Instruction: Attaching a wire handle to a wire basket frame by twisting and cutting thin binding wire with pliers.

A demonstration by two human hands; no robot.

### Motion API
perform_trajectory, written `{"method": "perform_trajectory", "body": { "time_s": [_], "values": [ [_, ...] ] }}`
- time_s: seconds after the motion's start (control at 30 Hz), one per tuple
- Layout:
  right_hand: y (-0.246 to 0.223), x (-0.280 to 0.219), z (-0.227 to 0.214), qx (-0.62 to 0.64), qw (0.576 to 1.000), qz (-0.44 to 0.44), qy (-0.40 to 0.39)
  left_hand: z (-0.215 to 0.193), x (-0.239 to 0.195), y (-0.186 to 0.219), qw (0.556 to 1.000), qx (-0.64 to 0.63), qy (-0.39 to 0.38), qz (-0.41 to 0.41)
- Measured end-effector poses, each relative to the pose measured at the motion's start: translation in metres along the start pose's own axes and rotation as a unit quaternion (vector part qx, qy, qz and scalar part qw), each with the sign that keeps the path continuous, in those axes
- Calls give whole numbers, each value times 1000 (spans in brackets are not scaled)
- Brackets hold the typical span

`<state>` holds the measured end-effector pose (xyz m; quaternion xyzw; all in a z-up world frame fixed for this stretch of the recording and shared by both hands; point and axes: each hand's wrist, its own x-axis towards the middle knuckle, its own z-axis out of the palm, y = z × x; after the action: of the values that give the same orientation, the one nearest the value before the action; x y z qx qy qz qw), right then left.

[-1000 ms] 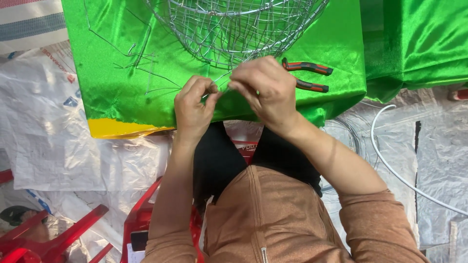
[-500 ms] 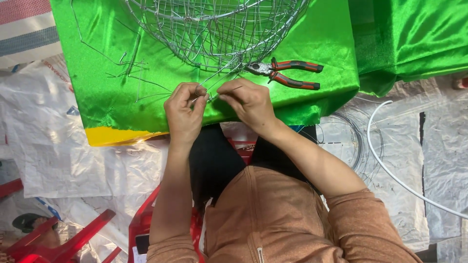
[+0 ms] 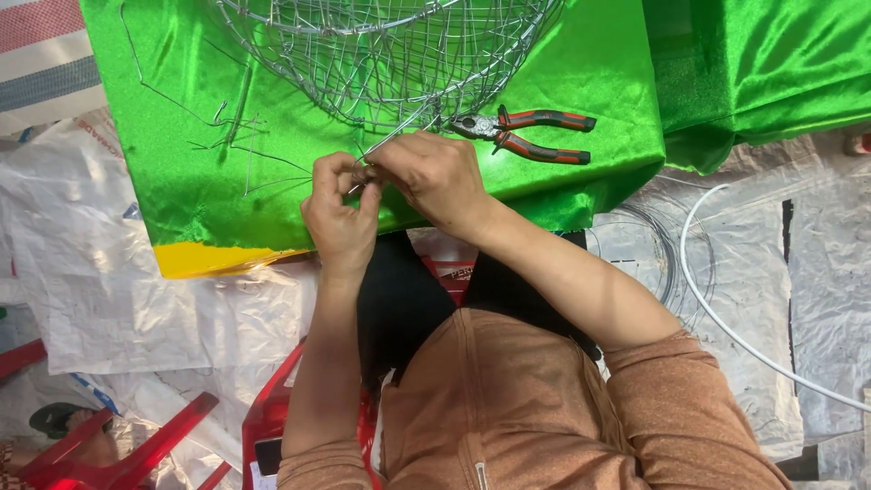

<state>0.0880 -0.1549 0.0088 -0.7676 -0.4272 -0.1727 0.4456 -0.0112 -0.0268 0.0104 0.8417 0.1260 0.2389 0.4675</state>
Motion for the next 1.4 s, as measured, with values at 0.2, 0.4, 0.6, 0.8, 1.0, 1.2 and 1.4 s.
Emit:
{"method": "perform_trajectory", "body": {
  "time_s": [0.2, 0.4, 0.6, 0.8, 1.0, 1.2, 1.4],
  "values": [
    [-4, 12, -8, -92, 995, -5, -43, -3, -2, -4, 1000, 19, 1, 8],
    [0, 6, 3, -97, 991, 41, -83, -4, 4, -7, 999, 29, -9, 37],
    [-2, 7, -11, -66, 995, 47, -61, -3, 32, -27, 997, -5, -16, 74],
    [19, -50, -16, -98, 990, 88, -48, 0, 45, -39, 994, -46, 41, 88],
    [22, -90, -12, -17, 994, 100, -51, 1, 57, -44, 994, -76, 25, 69],
    [29, -91, -13, 14, 993, 106, -46, 8, 61, -49, 994, -75, 34, 72],
    [26, -86, -16, 13, 993, 103, -49, 18, 57, -55, 993, -100, 31, 56]
  ]
}}
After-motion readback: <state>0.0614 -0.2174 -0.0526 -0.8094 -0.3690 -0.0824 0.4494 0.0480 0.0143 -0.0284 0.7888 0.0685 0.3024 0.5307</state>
